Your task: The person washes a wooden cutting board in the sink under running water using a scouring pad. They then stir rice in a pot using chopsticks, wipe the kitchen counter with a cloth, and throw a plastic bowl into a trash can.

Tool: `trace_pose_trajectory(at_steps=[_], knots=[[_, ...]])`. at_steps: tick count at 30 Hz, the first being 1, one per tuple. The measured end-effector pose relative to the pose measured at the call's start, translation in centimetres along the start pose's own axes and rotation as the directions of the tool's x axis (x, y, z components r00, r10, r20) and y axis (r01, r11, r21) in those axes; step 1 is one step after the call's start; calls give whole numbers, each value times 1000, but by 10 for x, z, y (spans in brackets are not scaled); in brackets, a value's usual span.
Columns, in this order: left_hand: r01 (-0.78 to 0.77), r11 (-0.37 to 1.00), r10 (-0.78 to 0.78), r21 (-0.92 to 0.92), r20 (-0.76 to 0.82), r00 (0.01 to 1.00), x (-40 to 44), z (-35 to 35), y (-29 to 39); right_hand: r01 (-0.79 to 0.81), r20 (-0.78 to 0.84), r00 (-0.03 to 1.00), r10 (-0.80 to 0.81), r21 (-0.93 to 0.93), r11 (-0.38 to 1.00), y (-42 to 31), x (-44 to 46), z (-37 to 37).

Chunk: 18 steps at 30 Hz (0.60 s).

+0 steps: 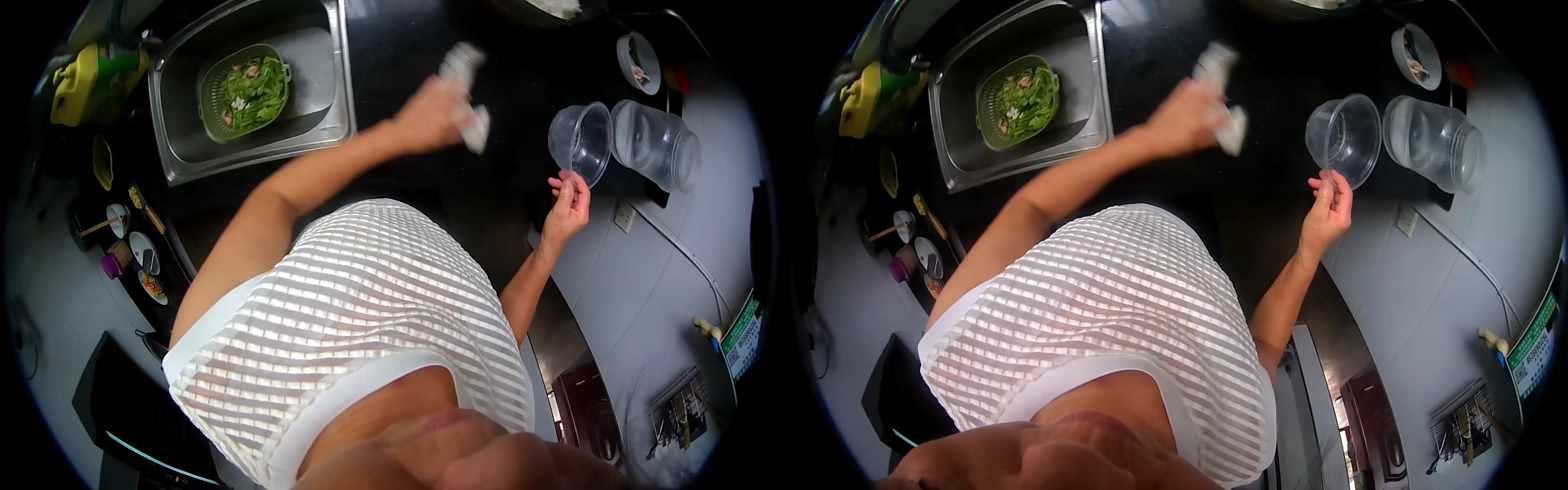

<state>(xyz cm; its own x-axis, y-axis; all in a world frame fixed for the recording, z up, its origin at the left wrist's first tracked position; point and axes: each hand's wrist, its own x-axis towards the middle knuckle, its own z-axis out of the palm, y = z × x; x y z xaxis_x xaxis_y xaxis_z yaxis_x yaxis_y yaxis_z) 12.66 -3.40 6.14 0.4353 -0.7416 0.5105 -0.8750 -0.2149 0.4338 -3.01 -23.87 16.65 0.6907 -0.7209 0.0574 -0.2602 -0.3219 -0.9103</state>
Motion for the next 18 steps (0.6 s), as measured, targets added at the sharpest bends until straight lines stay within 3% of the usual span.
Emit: trace_pose_trajectory(at_steps=[2, 4, 7, 8, 10, 12, 14, 18], knots=[[-8, 990, 39, -140, 220, 975, -24, 21, 46, -1, 11, 1000, 1, 23, 1000, -4, -3, 8], [28, 965, 54, -259, 305, 951, -39, 8, 53, -24, 27, 999, 24, 27, 999, -1, -4, 9], [155, 979, -93, -134, 384, 919, -66, -25, 42, -99, 101, 990, 98, 2, 995, 3, 2, 8], [206, 972, -156, -112, 342, 927, -72, -37, 30, -81, 99, 992, 82, -13, 997, 10, 3, 10], [318, 947, -299, -47, 236, 925, -84, -46, 3, 55, 115, 993, -30, -214, 975, 34, 4, 14], [545, 837, -538, -52, 111, 836, -87, -44, -15, 181, 178, 977, -120, -386, 905, 34, 6, 21], [517, 850, -522, -97, -25, 853, -71, -49, -26, 246, 168, 966, -194, -395, 885, 46, 5, 29], [334, 930, -349, -150, -88, 933, -11, -41, -23, 263, 169, 962, -213, -384, 885, 52, 4, 42]])
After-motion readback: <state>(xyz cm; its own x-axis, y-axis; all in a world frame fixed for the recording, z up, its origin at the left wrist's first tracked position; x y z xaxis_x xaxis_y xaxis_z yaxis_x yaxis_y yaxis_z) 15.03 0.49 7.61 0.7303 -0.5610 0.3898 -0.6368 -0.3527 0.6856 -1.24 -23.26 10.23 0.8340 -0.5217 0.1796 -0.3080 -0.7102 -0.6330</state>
